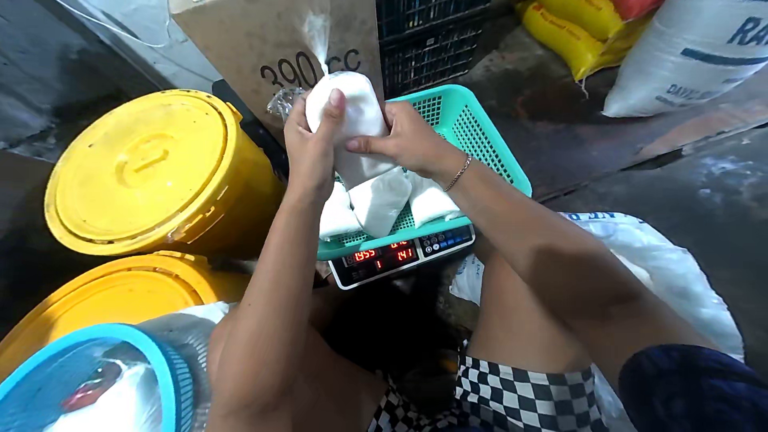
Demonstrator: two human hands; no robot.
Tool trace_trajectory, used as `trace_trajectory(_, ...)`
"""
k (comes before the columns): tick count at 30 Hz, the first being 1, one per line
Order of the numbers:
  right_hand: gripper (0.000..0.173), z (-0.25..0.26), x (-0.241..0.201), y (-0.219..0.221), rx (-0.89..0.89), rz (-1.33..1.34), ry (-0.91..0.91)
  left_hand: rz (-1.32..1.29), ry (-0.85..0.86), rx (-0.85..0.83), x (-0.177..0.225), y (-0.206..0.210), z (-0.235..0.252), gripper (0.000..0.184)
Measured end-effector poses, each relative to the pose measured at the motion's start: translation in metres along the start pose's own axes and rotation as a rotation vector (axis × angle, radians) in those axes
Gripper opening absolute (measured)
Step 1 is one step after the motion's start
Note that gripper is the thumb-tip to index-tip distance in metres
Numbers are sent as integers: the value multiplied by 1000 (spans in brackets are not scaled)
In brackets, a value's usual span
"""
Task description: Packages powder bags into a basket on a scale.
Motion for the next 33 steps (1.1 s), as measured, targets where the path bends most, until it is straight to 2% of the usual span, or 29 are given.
trace_trajectory(1, 31, 0, -1, -1, 29, -14, -23, 16, -41, -58, 1, 1, 0, 37)
trace_trajectory(3, 27, 0, -1, -2, 32, 16, -36, 27, -70, -88, 3, 3, 0, 33)
trace_trajectory(6, 30, 2, 3, 1, -90, 122, 16, 37, -6, 24, 2, 3, -3, 16)
trace_trajectory(9, 44, -1, 4, 10, -182, 135, 88, 15, 46, 122, 2, -4, -5, 12)
trace_trajectory(12, 35, -4, -3, 11, -156, 58, 96, 20, 78, 196, 3, -8, -3, 13)
trace_trajectory(13, 31, -5, -5, 10, -154, 41, 110, 19, 77, 218, 2, -8, -2, 19)
trace_trajectory(15, 28, -7, -7, 6, -176, 19, 153, 60, -22, 172, -5, -8, 1, 45)
trace_trajectory(17, 32, -12, -2, -4, -194, 48, 206, 182, -282, -59, -12, -8, 1, 70)
trace_trajectory(18, 37, -14, 5, -12, -181, 85, 226, 239, -401, -174, -16, -12, 0, 76)
trace_trajectory(19, 40, -14, 13, -22, -165, 107, 252, 326, -457, -195, -18, -21, 1, 76)
trace_trajectory(20, 42, -16, 21, -31, -174, 100, 288, 436, -464, -123, -18, -37, 2, 71)
trace_trajectory(22, 43, -25, 27, -46, -243, -51, 393, 663, -420, 132, -17, -76, 3, 57)
trace_trajectory(24, 39, -40, 23, -55, -385, -298, 542, 762, -430, 253, -20, -105, 1, 72)
trace_trajectory(26, 32, -52, 31, -61, -519, -479, 644, 782, -430, 308, -24, -114, -1, 82)
trace_trajectory(28, 38, -52, 47, -72, -513, -594, 669, 810, -414, 268, -23, -103, 3, 81)
trace_trajectory(30, 48, -44, 56, -81, -418, -650, 618, 839, -496, 146, -32, -82, 9, 84)
trace_trajectory(32, 49, -36, 54, -77, -372, -645, 555, 867, -605, 36, -54, -68, 12, 88)
trace_trajectory(33, 48, -33, 53, -72, -376, -626, 519, 882, -615, -4, -65, -63, 14, 84)
Point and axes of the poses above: each hand's wrist, its own z-axis towards the middle knuckle, its own y-axis out of the palm, x = y × z, the point moved 7 cm from there along z, towards the middle knuckle, and after that the axes turned 15 degrees about -x, right-handed, at the moved point
